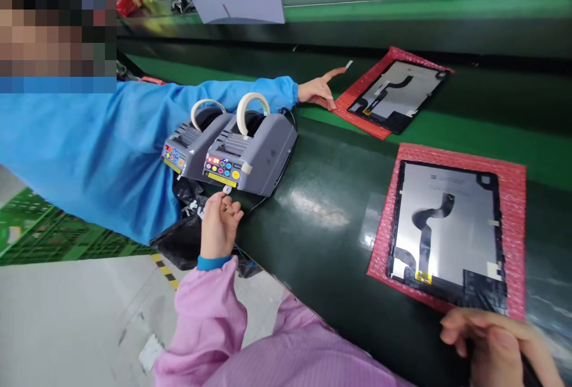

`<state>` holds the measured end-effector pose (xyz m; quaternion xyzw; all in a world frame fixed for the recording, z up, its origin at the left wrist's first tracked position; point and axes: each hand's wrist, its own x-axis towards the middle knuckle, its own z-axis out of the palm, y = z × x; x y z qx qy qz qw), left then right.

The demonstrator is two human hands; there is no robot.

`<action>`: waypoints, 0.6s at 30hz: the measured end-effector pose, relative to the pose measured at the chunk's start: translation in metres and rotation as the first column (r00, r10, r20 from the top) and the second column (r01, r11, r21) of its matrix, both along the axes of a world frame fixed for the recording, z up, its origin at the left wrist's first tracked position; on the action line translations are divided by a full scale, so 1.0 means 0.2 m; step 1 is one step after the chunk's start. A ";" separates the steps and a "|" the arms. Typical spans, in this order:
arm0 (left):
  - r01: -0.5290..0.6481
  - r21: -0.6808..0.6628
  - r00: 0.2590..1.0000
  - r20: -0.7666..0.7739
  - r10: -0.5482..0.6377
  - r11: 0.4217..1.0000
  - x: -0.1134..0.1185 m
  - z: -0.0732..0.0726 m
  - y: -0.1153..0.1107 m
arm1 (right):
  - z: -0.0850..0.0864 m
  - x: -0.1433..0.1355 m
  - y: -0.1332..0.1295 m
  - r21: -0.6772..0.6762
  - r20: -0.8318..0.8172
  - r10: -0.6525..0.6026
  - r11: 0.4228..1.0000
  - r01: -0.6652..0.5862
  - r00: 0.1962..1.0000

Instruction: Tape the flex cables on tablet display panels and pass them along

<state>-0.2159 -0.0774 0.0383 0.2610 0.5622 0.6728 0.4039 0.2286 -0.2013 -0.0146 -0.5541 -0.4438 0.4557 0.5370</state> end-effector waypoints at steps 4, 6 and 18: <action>-0.030 -0.013 1.000 -0.004 0.030 0.999 -0.01 0.05 0.03 | -0.04 0.03 -0.01 -0.001 0.022 0.000 1.000 0.000 1.000; -0.023 -0.026 1.000 -0.021 0.022 0.999 -0.01 0.08 0.03 | -0.04 0.02 -0.01 -0.001 0.005 -0.016 1.000 0.016 1.000; -0.013 -0.163 0.977 -0.211 -0.022 0.987 -0.05 0.11 0.05 | 0.05 -0.05 0.02 0.022 0.065 -0.026 0.999 0.025 0.998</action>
